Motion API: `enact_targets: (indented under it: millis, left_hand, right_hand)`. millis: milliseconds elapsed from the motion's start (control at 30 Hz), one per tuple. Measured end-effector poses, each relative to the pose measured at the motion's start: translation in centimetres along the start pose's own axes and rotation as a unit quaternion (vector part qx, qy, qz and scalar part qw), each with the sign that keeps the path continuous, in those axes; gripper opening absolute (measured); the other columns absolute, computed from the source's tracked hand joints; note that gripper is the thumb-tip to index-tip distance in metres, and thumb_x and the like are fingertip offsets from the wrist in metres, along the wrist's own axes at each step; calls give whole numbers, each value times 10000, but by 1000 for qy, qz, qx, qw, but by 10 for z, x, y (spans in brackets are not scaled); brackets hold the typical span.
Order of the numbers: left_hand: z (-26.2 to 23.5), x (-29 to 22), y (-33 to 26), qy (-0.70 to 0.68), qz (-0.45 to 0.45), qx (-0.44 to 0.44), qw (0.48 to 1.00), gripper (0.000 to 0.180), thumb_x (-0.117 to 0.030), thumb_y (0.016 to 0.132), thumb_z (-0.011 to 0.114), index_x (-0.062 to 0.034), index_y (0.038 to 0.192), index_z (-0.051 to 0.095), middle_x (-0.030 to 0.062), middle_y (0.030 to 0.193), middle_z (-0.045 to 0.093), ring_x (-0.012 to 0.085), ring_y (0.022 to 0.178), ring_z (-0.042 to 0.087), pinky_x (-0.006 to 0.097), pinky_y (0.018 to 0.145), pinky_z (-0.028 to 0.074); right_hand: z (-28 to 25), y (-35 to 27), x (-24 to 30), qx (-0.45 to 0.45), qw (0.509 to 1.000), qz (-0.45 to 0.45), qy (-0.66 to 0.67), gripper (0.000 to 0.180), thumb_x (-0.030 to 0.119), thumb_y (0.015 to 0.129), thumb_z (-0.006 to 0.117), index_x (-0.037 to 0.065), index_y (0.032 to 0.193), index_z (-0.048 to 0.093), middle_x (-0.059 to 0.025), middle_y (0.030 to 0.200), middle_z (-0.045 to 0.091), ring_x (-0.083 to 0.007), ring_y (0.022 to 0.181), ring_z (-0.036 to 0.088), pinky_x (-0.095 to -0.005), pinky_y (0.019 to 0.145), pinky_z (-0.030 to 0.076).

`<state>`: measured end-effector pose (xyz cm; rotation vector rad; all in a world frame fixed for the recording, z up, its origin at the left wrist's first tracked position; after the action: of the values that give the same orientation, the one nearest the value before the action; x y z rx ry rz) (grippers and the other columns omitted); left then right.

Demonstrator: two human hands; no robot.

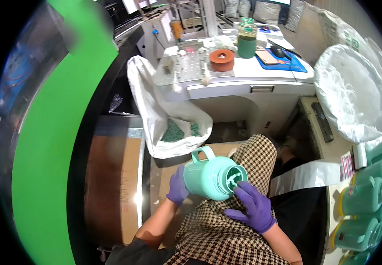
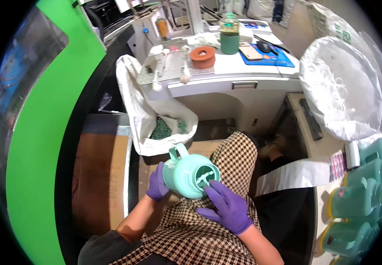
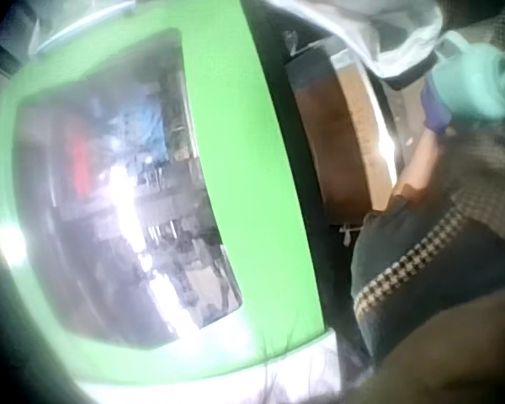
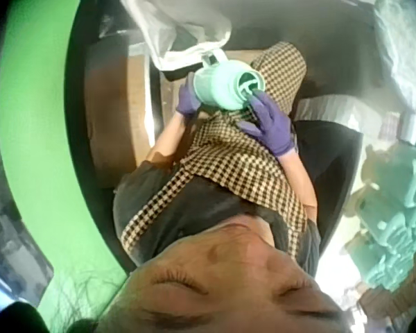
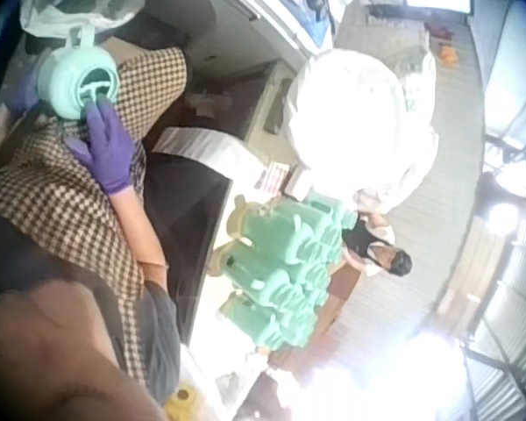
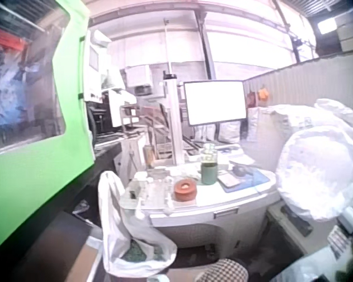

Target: The person assembles light green plastic containers by inserting white plastic rings into the openings and attaching yellow lids. They handle each container one at a time, place the finished units on a nearby table, and repeat the process.

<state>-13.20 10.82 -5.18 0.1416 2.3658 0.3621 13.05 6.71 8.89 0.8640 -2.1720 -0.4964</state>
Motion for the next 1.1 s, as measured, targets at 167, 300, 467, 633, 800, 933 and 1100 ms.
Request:
enact_targets:
  millis: [167,300,467,633,800,933,1100]
  left_hand:
    - [30,43,16,-308,-167,-52,935,340,-252,1109,414,7,1094,635,106,1016,695,200,923,647,356,815,522]
    - [28,8,32,-207,-106,-25,972,375,-294,1118,431,8,1083,650,42,1006,661,113,938,575,295,839,492]
    - [22,26,35,-371,-224,-88,897,342,-276,1115,450,4,1091,646,10,976,605,98,912,523,267,829,463]
    - [-17,0,61,-206,-156,-59,964,316,-239,1088,486,25,1238,573,62,1091,583,145,1012,527,309,916,458]
    - [-69,-184,55,22,181,-11,983,893,-381,846,809,30,1499,361,228,1480,423,354,1358,458,466,1155,362]
    - [-16,-257,27,158,338,122,920,970,-628,753,736,-37,1480,484,171,1422,546,381,1289,506,554,1134,343]
    - [-7,-252,11,298,285,117,903,837,-368,657,847,-124,1413,584,11,974,547,199,844,554,435,865,457]
  right_hand:
    - [-8,-9,-23,-42,999,28,-1,680,466,728,876,88,1229,615,-136,1183,651,-247,789,703,-322,651,581]
    - [-42,-20,-16,-191,981,-15,-32,651,454,700,895,90,1171,631,-138,1120,651,-239,752,697,-325,618,575]
    - [10,-19,-48,93,992,86,21,563,552,749,818,49,974,699,-142,863,670,-316,738,692,-368,626,557]
    - [6,-8,-53,86,983,119,109,611,447,813,821,-6,1169,616,-204,970,668,-356,770,688,-418,701,561]
    - [15,-10,-50,134,967,154,151,562,252,857,777,16,1316,556,-218,989,659,-376,792,691,-423,714,558]
    - [28,-23,-38,134,973,110,153,455,150,876,690,5,1289,567,-226,968,633,-384,743,666,-432,674,539]
    - [47,-44,-30,260,688,388,556,384,137,975,562,8,1336,535,-122,999,680,-176,800,721,-281,612,571]
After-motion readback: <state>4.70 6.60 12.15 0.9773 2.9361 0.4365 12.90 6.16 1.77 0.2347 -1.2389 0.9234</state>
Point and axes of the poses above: each hand's wrist, its own y-axis towards the middle knuckle, its own z-axis out of the palm, x = y × z, the point moved 10 cm from there along y, towards the middle knuckle
